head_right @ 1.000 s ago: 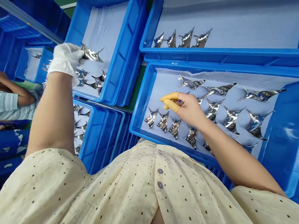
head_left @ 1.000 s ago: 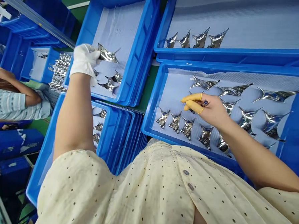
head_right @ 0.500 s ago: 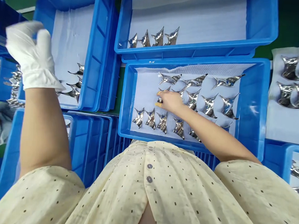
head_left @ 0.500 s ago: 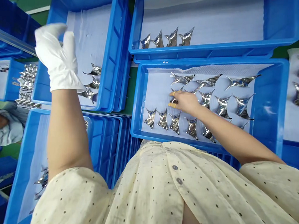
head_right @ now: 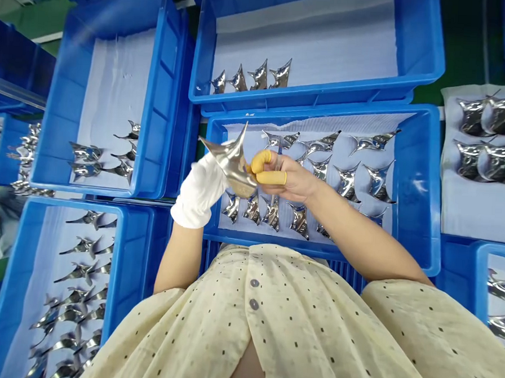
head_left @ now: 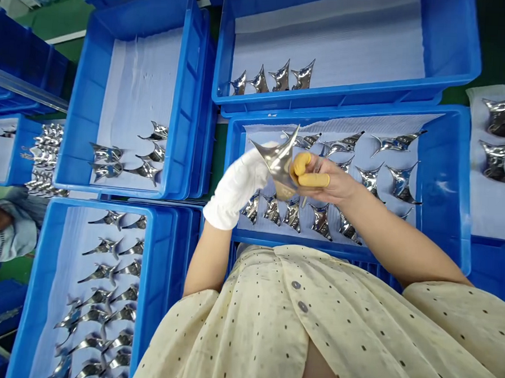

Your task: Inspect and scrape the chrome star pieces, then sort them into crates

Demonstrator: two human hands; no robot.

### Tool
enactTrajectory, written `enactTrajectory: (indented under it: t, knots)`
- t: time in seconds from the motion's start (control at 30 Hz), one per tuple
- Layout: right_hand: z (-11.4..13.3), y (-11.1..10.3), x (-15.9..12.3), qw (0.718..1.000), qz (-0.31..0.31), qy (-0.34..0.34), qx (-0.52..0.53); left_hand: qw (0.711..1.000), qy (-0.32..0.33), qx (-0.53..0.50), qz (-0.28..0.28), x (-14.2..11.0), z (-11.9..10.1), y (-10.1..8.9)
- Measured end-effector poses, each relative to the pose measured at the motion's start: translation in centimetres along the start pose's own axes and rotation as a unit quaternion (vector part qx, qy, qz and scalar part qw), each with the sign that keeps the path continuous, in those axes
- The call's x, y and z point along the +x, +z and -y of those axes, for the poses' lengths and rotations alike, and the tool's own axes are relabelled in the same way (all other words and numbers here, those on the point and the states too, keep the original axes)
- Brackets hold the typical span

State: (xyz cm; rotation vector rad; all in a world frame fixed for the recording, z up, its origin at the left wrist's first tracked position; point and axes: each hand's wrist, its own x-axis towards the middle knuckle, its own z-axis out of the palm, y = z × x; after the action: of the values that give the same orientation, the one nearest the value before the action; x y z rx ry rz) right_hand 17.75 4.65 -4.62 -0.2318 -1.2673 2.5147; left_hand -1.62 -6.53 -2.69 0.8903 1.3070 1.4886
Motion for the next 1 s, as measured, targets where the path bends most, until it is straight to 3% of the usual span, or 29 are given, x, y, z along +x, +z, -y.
enactTrajectory:
  t: [0.1,0.17,0.27,0.37,0.43,0.57,0.67,0.8,1.0]
  knots:
    - [-0.5,0.6,0.1,0.99,0.088,0.075,0.081,0.99,0.026,0.009,0.141,-1.2,-0.1,0.0]
    - [-1.1,0.7,0.5,0.986,0.089,0.116,0.086,0.983,0.058,0.033,0.172,-1.6,-0.5,0.0]
    - [-1.6,0.9,1.2,0.994,-0.014,0.101,0.035,0.977,0.132,0.112,0.124,-2.1,-0.7,-0.1]
    - [-1.3,1.4,1.7,0.985,-0.155,0.001,-0.08,0.955,0.195,0.221,0.032,-2.7,-0.4,-0.3]
    - [-0.8,2.1,1.8,0.967,-0.196,-0.056,-0.155,0.939,0.214,0.271,0.003,-3.0,-0.1,-0.3]
    - [0.3,4.0,1.7,0.937,-0.183,-0.125,-0.27,0.918,0.219,0.329,-0.026,-3.1,0.5,-0.3]
    - [0.2,5.1,1.6,0.926,-0.172,-0.135,-0.307,0.924,0.221,0.31,-0.043,-3.4,0.9,-0.2]
    - [-0.8,5.6,1.1,0.933,-0.181,-0.121,-0.286,0.945,0.189,0.267,-0.031,-4.2,0.9,0.3]
    - [-2.2,6.0,-0.1,0.951,-0.192,-0.103,-0.221,0.949,0.186,0.256,-0.009,-5.1,1.5,0.8]
